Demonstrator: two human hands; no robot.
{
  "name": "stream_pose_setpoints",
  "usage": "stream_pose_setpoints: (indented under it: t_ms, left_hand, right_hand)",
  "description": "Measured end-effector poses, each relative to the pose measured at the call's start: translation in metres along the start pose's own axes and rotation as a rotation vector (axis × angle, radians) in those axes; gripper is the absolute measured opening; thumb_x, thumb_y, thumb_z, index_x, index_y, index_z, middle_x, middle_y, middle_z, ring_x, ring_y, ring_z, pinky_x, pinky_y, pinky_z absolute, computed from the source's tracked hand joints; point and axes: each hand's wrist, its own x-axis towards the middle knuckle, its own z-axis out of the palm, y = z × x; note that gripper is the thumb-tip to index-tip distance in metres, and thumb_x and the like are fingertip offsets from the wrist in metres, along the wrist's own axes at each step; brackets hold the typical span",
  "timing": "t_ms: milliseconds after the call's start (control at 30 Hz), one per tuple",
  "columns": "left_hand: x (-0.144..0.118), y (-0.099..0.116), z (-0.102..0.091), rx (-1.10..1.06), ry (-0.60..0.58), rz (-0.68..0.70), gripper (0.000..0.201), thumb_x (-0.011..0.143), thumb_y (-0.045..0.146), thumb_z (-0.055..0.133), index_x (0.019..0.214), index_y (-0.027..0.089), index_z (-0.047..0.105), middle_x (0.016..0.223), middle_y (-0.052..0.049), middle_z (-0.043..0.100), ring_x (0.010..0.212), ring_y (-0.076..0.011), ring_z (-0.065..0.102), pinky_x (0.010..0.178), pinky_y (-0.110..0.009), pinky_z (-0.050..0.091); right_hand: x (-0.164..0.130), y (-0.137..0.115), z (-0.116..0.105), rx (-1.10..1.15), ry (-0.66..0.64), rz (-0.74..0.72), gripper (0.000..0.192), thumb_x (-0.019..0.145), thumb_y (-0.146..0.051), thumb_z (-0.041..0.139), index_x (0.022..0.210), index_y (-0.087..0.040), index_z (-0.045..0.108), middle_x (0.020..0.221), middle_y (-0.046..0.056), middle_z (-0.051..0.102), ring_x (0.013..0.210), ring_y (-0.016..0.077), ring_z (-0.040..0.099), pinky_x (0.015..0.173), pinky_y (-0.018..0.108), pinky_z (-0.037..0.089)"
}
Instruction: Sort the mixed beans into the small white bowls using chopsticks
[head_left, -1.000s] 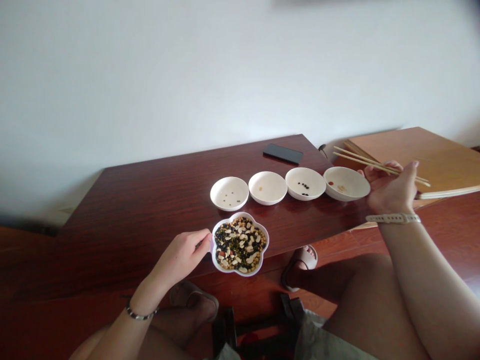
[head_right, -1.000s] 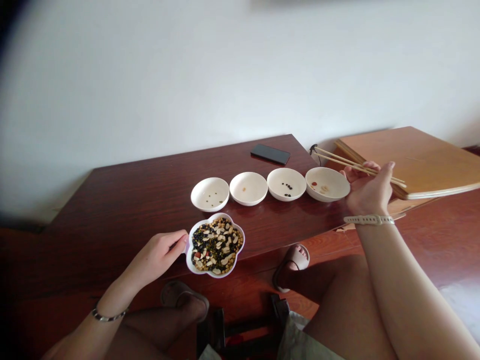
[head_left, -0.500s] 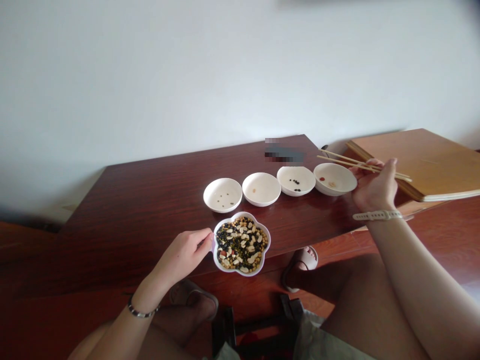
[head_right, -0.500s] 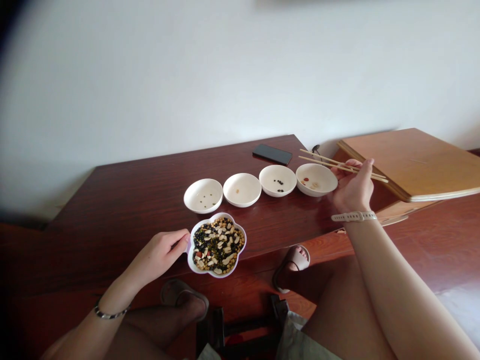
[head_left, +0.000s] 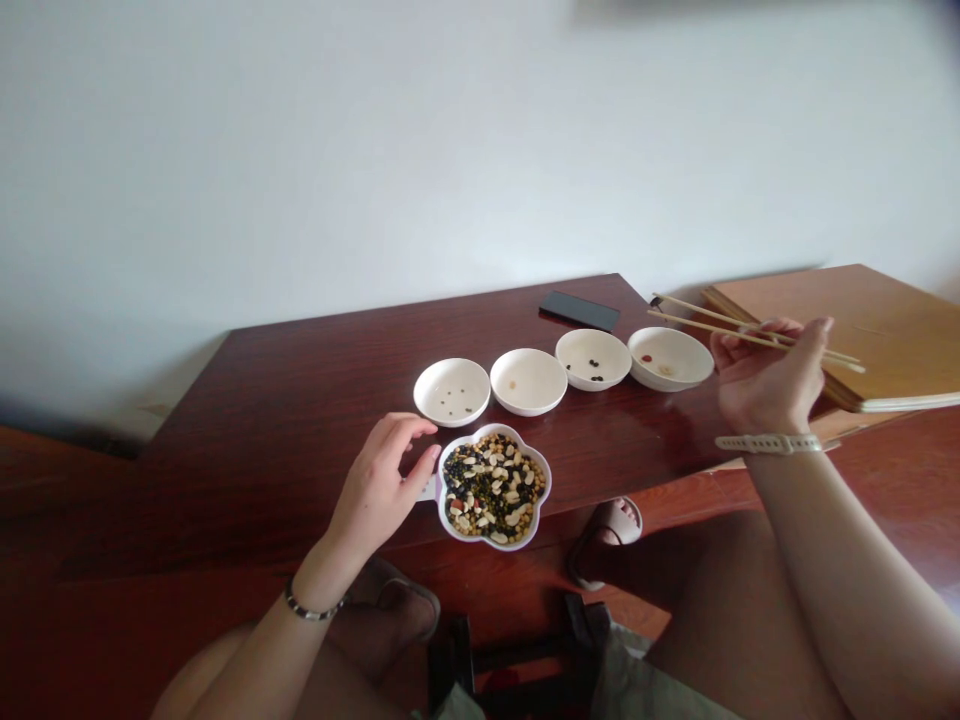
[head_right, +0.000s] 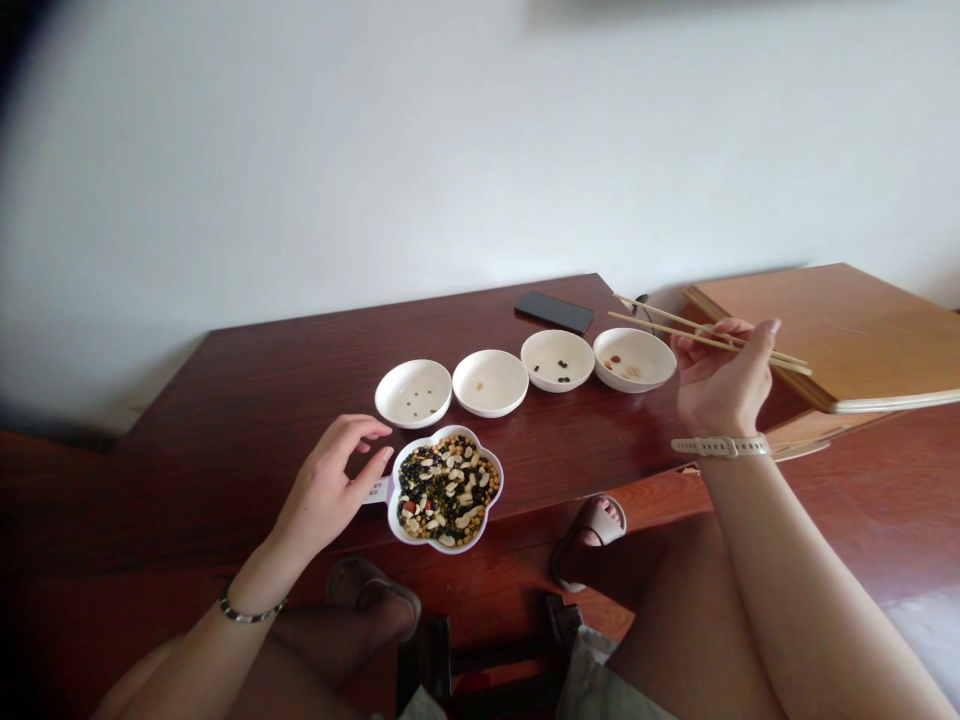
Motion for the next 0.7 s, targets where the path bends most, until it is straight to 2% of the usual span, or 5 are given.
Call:
stream_pose_setpoints:
  t_ms: [100,200,333,533,700]
  left_hand:
    - [0.015,0.009,0.003,0.114,0.047,0.160,0.018,0.107,0.023,0.059,0.123,0.024,0.066,0.127,-0.008,0.067,0.125,-0.0264,0.062,0.112,-0.046,0.052]
    - [0.035,0.023,0.014,0.209,-0.052,0.240,0.027,0.106,0.025,0.063,0.132,0.025,0.068,0.138,-0.010,0.063,0.131,-0.0296,0.059,0.115,-0.051,0.051]
    - [0.056,0.042,0.037,0.289,-0.126,0.311,0.027,0.106,0.029,0.065,0.132,0.023,0.070,0.142,-0.013,0.060,0.133,-0.0325,0.057,0.116,-0.055,0.049]
    - [0.075,0.055,0.056,0.351,-0.110,0.329,0.013,0.108,0.021,0.060,0.110,0.019,0.072,0.118,-0.009,0.066,0.111,-0.0263,0.062,0.101,-0.045,0.055]
    - [0.082,0.048,0.057,0.398,-0.096,0.327,0.020,0.110,0.018,0.054,0.100,0.017,0.071,0.111,-0.008,0.067,0.107,-0.0246,0.062,0.096,-0.041,0.056]
  right_hand:
    - [-0.009,-0.004,0.005,-0.005,-0.010,-0.055,0.055,0.110,-0.058,0.041,0.074,-0.019,0.059,0.068,0.000,0.057,0.061,0.0163,0.061,0.068,0.037,0.059]
    - [-0.013,-0.002,0.011,-0.023,-0.008,-0.093,0.054,0.111,-0.055,0.041,0.075,-0.018,0.060,0.072,0.001,0.057,0.065,0.0155,0.062,0.066,0.034,0.059]
    - [-0.010,0.000,0.014,-0.061,0.003,-0.055,0.053,0.113,-0.044,0.038,0.074,-0.017,0.062,0.073,0.001,0.059,0.064,0.0146,0.061,0.067,0.034,0.059]
    - [-0.002,-0.001,0.011,-0.047,0.043,0.078,0.045,0.114,-0.033,0.039,0.078,-0.017,0.061,0.076,0.002,0.063,0.063,0.0124,0.060,0.068,0.031,0.059]
    - [-0.002,-0.004,0.008,0.004,0.081,0.148,0.042,0.114,-0.032,0.040,0.079,-0.018,0.058,0.078,0.001,0.063,0.062,0.0132,0.061,0.066,0.032,0.060]
